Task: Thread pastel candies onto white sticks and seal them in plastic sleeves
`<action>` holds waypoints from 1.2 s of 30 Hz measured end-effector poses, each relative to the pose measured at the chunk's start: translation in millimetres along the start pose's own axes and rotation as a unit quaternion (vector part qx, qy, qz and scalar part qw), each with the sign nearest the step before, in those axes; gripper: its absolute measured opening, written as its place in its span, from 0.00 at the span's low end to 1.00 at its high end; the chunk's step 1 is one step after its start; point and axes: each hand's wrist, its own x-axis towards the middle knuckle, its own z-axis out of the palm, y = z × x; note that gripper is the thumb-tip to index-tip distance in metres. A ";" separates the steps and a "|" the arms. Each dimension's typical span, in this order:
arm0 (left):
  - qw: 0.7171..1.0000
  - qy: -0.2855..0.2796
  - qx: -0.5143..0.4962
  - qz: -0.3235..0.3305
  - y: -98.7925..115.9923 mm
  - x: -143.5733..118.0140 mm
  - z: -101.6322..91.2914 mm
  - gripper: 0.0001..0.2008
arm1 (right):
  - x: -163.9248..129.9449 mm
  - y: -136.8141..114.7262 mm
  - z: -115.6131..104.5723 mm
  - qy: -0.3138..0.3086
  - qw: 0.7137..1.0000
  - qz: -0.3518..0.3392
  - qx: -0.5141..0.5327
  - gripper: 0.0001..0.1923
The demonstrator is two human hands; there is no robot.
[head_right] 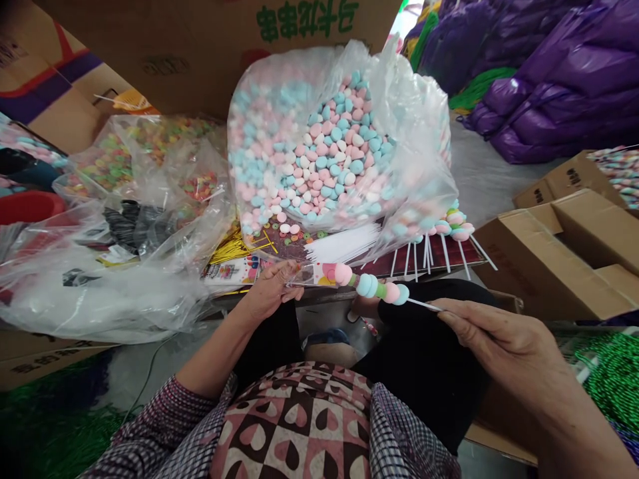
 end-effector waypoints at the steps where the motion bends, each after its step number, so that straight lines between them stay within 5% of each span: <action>1: 1.000 -0.007 0.028 0.006 1.1 -0.2 -1.9 0.24 | -0.6 1.9 0.7 0.005 1.000 -0.012 -0.006 0.17; 9: 0.978 -0.032 0.205 0.009 6.3 -5.2 -11.5 0.23 | -2.2 6.1 10.3 0.073 0.995 -0.067 -0.025 0.09; 16: 0.971 -0.027 0.238 0.001 8.6 -7.3 -10.1 0.24 | -2.5 3.2 15.3 0.064 0.998 0.027 -0.006 0.20; 26: 0.965 -0.033 0.260 0.007 10.5 -9.1 -9.4 0.22 | -6.1 -0.4 27.3 0.016 1.000 0.016 0.017 0.28; 30: 0.984 -0.022 0.175 0.024 14.9 -10.8 -4.6 0.17 | -10.2 7.9 35.9 -0.026 0.998 0.028 0.053 0.25; 33: 0.998 -0.033 0.008 0.056 24.4 -11.1 5.1 0.13 | -15.2 10.8 42.4 -0.043 0.995 0.055 0.077 0.24; 36: 0.984 -0.064 -0.159 0.050 35.2 -8.8 14.3 0.21 | -20.3 5.7 52.4 -0.036 0.991 0.080 0.101 0.20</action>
